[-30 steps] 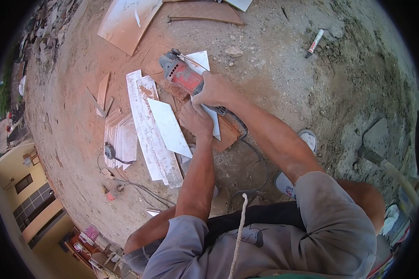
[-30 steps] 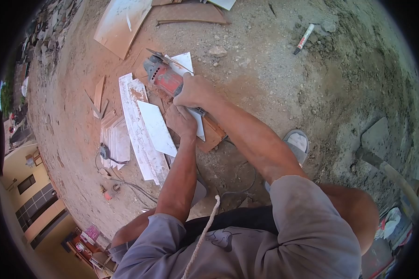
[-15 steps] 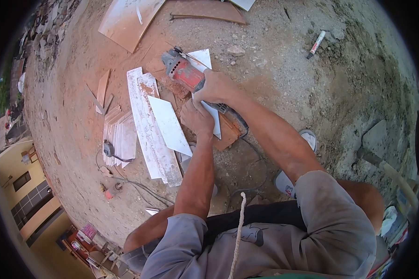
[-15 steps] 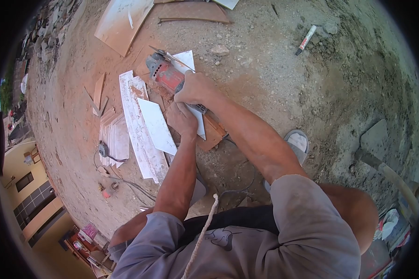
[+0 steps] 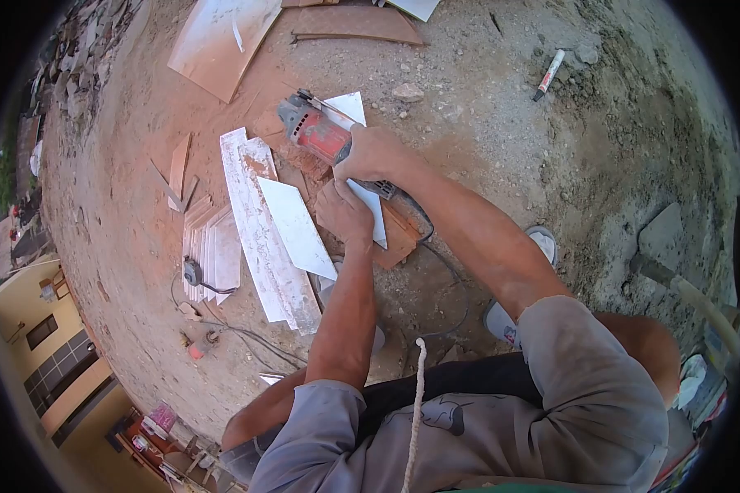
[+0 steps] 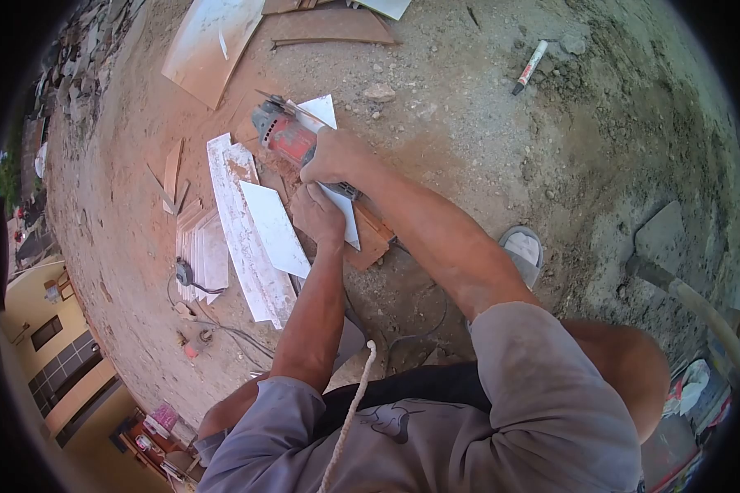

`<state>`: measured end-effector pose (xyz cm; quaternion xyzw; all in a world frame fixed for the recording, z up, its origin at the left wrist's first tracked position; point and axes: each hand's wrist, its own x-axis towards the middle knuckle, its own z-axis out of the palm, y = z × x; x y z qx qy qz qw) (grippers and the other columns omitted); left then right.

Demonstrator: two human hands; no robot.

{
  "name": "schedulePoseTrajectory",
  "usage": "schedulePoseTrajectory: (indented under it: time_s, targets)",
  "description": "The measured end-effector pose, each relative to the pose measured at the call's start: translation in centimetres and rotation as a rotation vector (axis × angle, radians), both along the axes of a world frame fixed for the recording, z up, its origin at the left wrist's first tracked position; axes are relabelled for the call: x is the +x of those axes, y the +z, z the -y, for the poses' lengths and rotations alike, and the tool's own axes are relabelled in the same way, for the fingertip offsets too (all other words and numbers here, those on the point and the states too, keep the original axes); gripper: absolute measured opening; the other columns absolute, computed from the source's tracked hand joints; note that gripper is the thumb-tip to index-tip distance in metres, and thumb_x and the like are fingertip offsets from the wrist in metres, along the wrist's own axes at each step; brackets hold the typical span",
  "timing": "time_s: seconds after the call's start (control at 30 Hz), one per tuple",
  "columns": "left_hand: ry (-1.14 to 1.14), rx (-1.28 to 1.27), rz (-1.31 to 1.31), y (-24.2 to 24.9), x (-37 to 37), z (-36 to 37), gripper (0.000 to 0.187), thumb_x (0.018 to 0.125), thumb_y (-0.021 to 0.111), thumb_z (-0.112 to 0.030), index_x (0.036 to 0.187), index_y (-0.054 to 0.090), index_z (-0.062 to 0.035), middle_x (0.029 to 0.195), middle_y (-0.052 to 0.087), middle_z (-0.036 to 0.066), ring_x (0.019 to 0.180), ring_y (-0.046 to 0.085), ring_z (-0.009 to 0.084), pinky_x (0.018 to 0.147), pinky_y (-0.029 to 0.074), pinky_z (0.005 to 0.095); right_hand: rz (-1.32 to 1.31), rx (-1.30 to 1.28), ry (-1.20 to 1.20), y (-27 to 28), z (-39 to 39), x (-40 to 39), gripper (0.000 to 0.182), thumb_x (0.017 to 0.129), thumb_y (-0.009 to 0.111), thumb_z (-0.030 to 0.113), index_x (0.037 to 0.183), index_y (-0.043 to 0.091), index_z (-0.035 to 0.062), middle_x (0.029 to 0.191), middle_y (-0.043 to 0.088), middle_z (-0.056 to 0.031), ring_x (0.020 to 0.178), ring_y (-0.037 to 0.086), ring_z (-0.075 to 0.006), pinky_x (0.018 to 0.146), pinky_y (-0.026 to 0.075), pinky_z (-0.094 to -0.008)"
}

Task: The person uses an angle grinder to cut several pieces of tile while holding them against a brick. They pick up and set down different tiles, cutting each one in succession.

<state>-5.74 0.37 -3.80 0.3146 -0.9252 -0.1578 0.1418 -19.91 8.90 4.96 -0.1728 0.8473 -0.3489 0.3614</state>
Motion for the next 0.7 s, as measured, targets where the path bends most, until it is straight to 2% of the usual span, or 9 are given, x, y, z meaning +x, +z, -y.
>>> schedulePoseTrajectory:
  time_s: [0.7]
  targets:
    - [0.015,0.024,0.02,0.21,0.0,0.05,0.044,0.107,0.032,-0.037,0.103,0.06,-0.0043,0.104,0.062,0.019,0.101,0.057,0.0416,0.086,0.043,0.0538,0.036,-0.011,-0.027,0.15,-0.55,0.24,0.062,0.059,0.073,0.03,0.106,0.068,-0.0097,0.107,0.069,-0.0295,0.102,0.069,-0.0383,0.089,0.056,-0.0406]
